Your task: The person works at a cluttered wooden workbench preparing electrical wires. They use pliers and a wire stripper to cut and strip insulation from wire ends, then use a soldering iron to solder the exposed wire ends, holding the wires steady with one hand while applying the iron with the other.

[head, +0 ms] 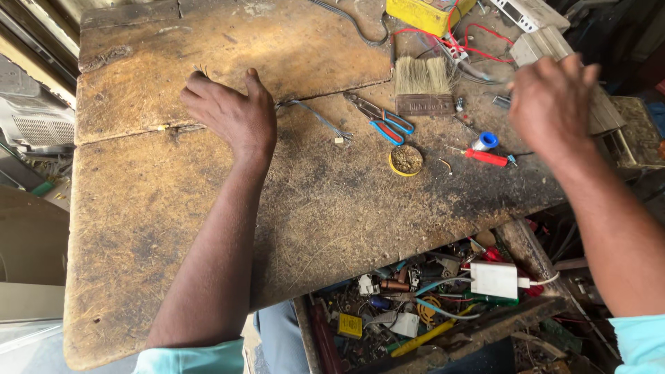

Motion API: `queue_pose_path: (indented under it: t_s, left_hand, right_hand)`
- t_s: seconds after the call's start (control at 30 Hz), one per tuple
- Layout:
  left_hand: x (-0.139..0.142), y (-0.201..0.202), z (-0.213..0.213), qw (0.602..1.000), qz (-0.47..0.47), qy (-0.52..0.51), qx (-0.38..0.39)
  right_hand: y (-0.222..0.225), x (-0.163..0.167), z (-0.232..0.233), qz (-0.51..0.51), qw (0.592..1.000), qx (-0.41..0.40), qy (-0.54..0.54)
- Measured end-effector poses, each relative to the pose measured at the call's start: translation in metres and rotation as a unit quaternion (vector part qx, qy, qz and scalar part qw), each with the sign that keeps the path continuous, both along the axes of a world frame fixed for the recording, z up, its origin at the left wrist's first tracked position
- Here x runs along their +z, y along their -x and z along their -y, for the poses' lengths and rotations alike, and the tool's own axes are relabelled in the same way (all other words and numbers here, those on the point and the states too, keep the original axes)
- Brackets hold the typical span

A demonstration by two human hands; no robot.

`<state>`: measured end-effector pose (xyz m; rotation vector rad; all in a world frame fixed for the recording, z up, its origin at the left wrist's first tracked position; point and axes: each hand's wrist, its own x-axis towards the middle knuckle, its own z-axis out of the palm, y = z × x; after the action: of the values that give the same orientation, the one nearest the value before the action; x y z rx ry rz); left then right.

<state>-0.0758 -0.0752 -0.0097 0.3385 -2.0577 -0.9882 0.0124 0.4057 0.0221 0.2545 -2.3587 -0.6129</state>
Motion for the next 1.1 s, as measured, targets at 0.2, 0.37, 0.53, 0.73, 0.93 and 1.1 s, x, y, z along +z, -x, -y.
queue_pose_path:
  t_s: [0.2,0.37,0.53,0.73,0.93,1.1]
  left_hand:
    - [-0.006,-0.003,-0.001,1.000,0.008,0.006,-0.024]
    - [-0.004,0.002,-0.007,0.999,-0.033,0.034,-0.020]
    - [0.006,-0.023,-0.026,0.987,-0.095,0.031,-0.125]
    - [0.028,-0.038,-0.019,0.958,0.149,0.243,-0.042]
    - [0.022,-0.036,-0.022,0.912,0.027,0.337,-0.232]
    - [0.017,-0.045,-0.039,0.876,0.025,0.182,-0.446]
  right_hand:
    - [-0.012,0.051,-0.006,-0.041,0.985,0.083,0.144]
    - [-0.049,0.072,0.028,-0.056,0.952,0.130,0.273]
    - [-0.093,0.072,0.088,-0.040,0.884,0.226,0.407]
    - [-0.123,0.046,0.170,0.001,0.914,0.306,0.268]
    - [-0.133,0.012,0.186,0.001,0.901,0.300,0.314]
    - [-0.129,0.003,0.164,-0.059,0.918,0.315,0.235]
